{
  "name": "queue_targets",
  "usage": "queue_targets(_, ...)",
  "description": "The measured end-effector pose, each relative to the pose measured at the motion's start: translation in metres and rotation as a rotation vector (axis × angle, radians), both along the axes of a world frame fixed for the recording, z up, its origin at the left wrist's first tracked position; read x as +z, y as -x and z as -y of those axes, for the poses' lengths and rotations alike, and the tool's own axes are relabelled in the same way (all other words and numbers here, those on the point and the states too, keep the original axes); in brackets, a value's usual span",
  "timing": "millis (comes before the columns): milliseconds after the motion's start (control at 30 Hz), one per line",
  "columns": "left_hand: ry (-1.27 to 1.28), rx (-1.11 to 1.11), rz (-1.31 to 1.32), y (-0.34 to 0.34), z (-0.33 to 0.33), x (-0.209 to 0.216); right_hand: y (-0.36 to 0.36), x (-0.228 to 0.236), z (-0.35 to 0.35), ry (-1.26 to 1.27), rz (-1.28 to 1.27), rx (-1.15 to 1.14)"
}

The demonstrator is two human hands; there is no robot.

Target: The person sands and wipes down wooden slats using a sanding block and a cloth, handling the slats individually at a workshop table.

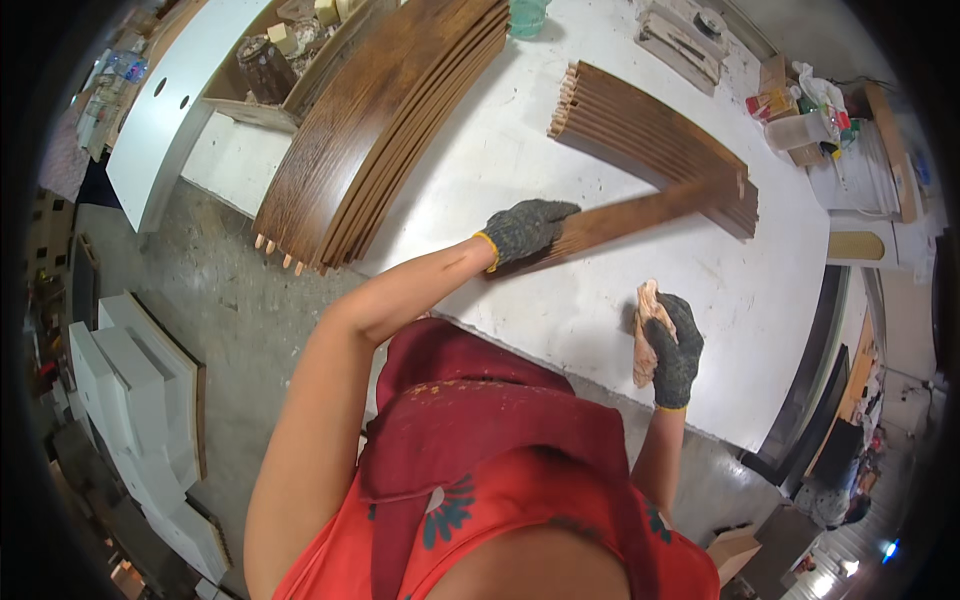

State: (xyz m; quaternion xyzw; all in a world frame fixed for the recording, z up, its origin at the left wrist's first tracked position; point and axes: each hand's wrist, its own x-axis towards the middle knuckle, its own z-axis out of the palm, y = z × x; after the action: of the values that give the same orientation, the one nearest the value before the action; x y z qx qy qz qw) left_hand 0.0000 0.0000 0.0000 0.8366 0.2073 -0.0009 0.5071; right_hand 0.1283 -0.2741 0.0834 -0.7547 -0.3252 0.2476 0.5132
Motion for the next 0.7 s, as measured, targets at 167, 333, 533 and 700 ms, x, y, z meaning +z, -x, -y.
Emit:
queue_targets(167,-0.293,-0.165,0.093,-0.004,0.006,-0.029,-0.043,0.015,-0.040,0.007,-0.072,-0.013)
queue_targets(333,-0.480,0.233,0.523,0.002,0.027,-0.009,-0.068,0.053,-0.156,0.063,0.327,0.159)
queue_targets(533,-0.387,0.462,0.588,0.034,0.070,-0.008,-0.153,0.070,-0.376,-0.342,0.877,0.262)
queue_targets(700,-0.270,0.551,0.558,0.050,0.096,-0.017,-0.172,0.062,-0.515,-0.400,1.551,0.358)
